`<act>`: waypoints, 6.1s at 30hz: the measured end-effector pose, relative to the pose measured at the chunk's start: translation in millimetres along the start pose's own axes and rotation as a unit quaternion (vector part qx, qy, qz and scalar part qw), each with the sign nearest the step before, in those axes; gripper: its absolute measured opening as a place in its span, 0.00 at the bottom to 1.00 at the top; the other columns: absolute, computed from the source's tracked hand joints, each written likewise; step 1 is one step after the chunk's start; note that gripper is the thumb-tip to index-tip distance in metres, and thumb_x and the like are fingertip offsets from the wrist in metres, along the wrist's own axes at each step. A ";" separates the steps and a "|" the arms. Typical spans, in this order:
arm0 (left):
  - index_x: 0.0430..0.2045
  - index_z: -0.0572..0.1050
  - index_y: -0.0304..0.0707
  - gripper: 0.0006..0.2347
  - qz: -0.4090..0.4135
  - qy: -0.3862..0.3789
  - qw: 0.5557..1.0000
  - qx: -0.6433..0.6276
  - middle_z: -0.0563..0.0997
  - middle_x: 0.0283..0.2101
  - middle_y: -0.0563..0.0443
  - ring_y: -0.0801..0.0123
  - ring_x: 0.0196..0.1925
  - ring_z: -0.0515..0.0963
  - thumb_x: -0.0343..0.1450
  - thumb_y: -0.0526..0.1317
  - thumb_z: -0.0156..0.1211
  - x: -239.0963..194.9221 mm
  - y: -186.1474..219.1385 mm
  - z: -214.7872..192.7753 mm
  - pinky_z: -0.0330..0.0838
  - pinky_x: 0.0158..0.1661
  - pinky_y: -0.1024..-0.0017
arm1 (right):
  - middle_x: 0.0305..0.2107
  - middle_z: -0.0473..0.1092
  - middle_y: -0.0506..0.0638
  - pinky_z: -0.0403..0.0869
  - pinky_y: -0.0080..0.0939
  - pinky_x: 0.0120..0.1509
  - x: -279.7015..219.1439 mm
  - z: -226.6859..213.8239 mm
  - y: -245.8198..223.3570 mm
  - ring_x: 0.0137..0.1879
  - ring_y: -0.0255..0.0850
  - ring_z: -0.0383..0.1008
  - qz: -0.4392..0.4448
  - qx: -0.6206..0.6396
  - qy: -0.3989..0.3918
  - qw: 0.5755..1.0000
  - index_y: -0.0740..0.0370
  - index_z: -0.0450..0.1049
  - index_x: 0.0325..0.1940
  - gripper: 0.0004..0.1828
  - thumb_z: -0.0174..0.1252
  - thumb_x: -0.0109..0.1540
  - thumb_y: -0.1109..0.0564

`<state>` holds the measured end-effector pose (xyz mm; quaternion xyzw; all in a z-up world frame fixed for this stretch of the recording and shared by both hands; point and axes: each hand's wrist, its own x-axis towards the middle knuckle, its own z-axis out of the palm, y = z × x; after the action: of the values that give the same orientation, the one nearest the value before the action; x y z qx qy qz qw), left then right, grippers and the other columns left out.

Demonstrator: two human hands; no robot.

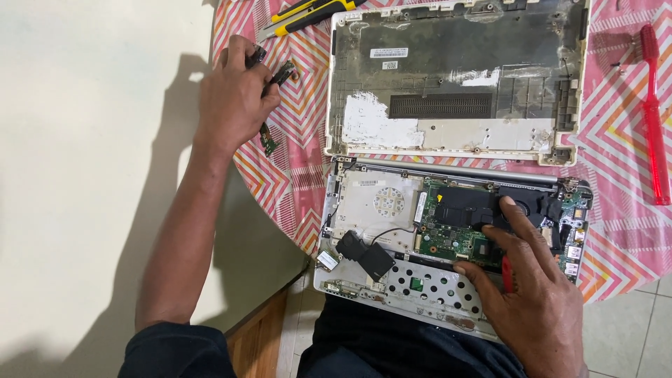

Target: The person disassembles a laptop by removing the back cover and using a screwdriver to detach internal components. They remove the hard drive, a small circuit board, and a ribbon cable, placing them on the table.

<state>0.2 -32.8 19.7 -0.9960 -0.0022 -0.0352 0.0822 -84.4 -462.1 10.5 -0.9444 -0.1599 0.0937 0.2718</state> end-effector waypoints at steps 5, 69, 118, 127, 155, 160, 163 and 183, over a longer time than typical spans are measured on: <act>0.32 0.79 0.32 0.11 0.011 0.023 1.000 0.000 0.64 0.47 0.44 0.59 0.44 0.72 0.71 0.44 0.63 -0.7 -1.5 1.9 0.77 0.30 0.58 | 0.69 0.54 0.40 0.80 0.56 0.40 -0.2 0.0 -1.0 0.68 0.47 0.65 -0.010 0.004 0.007 1.000 0.47 0.66 0.61 0.34 0.62 0.52 0.42; 0.48 0.64 0.25 0.16 0.090 0.135 0.925 -0.344 0.73 0.44 0.35 0.51 0.44 0.74 0.80 0.45 0.35 -34.7 23.8 -33.9 0.70 0.40 0.59 | 0.47 0.71 0.56 0.71 0.51 0.54 174.7 -19.0 -43.6 0.48 0.49 0.72 -0.282 -0.213 -0.062 0.933 0.60 0.62 0.58 0.19 0.51 0.65 0.52; 0.53 0.68 0.32 0.21 -0.064 -0.059 0.513 -0.854 0.67 0.39 0.57 0.79 0.31 0.64 0.75 0.52 0.46 -114.3 194.7 -74.3 0.63 0.29 0.79 | 0.23 0.69 0.48 0.70 0.32 0.30 40.4 -2.5 -52.8 0.27 0.34 0.67 0.048 0.555 -0.055 0.828 0.64 0.74 0.34 0.04 0.58 0.60 0.60; 0.51 0.69 0.36 0.15 -0.091 -0.152 0.568 -0.804 0.74 0.40 0.54 0.78 0.28 0.65 0.69 0.33 0.50 -115.8 189.2 -88.1 0.65 0.31 0.74 | 0.26 0.70 0.48 0.72 0.34 0.31 34.3 -5.8 -48.9 0.29 0.35 0.68 0.037 0.562 -0.072 0.823 0.65 0.75 0.38 0.05 0.58 0.61 0.60; 0.60 0.63 0.40 0.22 -0.068 -0.328 0.483 -0.809 0.71 0.51 0.52 0.66 0.48 0.74 0.69 0.40 0.55 -131.8 283.8 -85.9 0.71 0.48 0.68 | 0.42 0.61 0.61 0.68 0.45 0.28 57.3 -62.1 98.5 0.38 0.48 0.65 -0.008 -0.057 0.189 0.980 0.71 0.65 0.62 0.18 0.47 0.68 0.66; 0.56 0.66 0.36 0.19 -0.072 -0.314 0.512 -0.796 0.63 0.41 0.55 0.72 0.35 0.66 0.70 0.37 0.55 -120.5 287.2 -93.8 0.68 0.37 0.72 | 0.37 0.60 0.56 0.58 0.32 0.30 -63.3 -73.2 67.7 0.31 0.36 0.56 -0.038 0.109 0.205 0.972 0.73 0.66 0.59 0.19 0.48 0.64 0.72; 0.48 0.68 0.35 0.12 -0.058 -0.322 0.480 -0.814 0.64 0.41 0.51 0.70 0.40 0.72 0.71 0.35 0.54 -111.8 288.1 -102.5 0.71 0.41 0.71 | 0.31 0.69 0.58 0.61 0.28 0.28 -124.2 -62.3 46.7 0.31 0.37 0.67 0.018 0.226 0.203 0.953 0.68 0.71 0.50 0.17 0.52 0.58 0.61; 0.54 0.63 0.27 0.18 -0.036 -0.393 0.342 -0.853 0.71 0.58 0.23 0.46 0.63 0.72 0.69 0.31 0.54 -118.2 301.8 -104.5 0.77 0.51 0.57 | 0.24 0.70 0.52 0.62 0.32 0.29 -168.1 -29.7 43.3 0.25 0.37 0.66 0.125 0.203 0.218 0.946 0.55 0.76 0.46 0.16 0.56 0.57 0.68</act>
<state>-121.9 -347.4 64.9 -0.4248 -0.0389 0.3741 -0.8234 -222.2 -570.5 26.9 -0.8790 0.0448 -0.0511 0.4721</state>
